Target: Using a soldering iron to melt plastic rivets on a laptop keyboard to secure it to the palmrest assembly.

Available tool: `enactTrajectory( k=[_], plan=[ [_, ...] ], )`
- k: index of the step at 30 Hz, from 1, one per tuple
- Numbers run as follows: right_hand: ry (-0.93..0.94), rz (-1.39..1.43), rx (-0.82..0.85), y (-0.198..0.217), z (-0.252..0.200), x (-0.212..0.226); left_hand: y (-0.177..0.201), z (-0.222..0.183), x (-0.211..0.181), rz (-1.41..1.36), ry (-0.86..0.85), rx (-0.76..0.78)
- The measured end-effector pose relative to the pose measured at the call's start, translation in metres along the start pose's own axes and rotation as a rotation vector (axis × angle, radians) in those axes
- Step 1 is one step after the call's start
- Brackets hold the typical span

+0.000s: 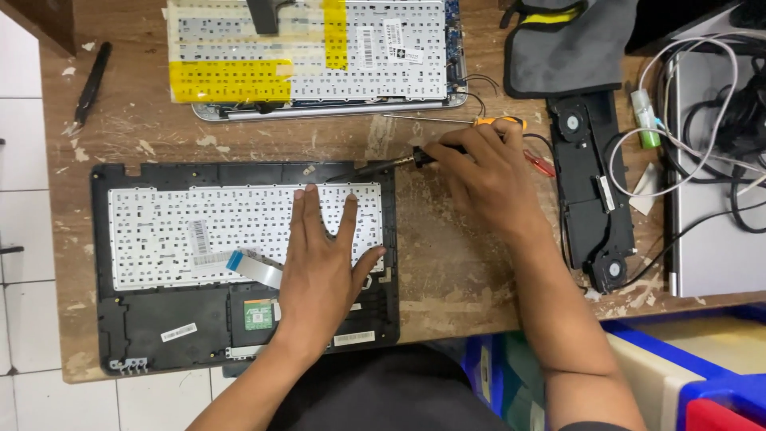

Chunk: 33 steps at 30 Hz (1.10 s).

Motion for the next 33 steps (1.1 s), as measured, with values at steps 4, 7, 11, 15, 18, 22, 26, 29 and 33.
enactTrajectory(
  k=[4,7,11,15,18,22,26,29,33],
  plan=[
    [-0.016,0.035,0.026,-0.003,-0.003,-0.002,0.001,0.0,0.0,0.028,-0.002,0.002],
    [-0.014,0.06,0.001,0.002,0.001,0.0,-0.001,0.0,0.001,0.03,0.001,0.008],
    [-0.032,0.095,-0.001,0.001,-0.001,-0.002,-0.004,-0.001,0.001,0.013,0.005,0.025],
    [-0.034,0.074,0.003,0.001,-0.002,-0.002,-0.006,-0.002,0.002,0.019,0.02,0.039],
    [-0.036,0.079,0.008,0.0,-0.003,-0.003,-0.006,-0.001,0.002,-0.017,0.017,0.044],
    [-0.017,0.044,-0.094,0.005,-0.001,-0.002,0.009,0.012,0.003,-0.177,0.074,0.066],
    [-0.038,0.066,-0.087,0.005,0.001,-0.001,0.002,0.011,0.006,-0.241,0.114,0.139],
    [-0.036,0.059,-0.076,0.005,0.002,0.0,0.0,0.01,0.007,-0.232,0.116,0.148],
    [-0.031,0.056,-0.08,0.003,-0.002,-0.004,-0.002,0.009,0.007,-0.211,0.114,0.162]
  ],
)
Point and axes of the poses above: each hand's wrist, its own z-axis towards the middle knuckle, its own y-axis out of the back of the hand, x = y × z, the point moved 10 cm from there along z, towards the middle knuckle, and after that the axes turned 11 degrees about -x, right-handed, at the moved point
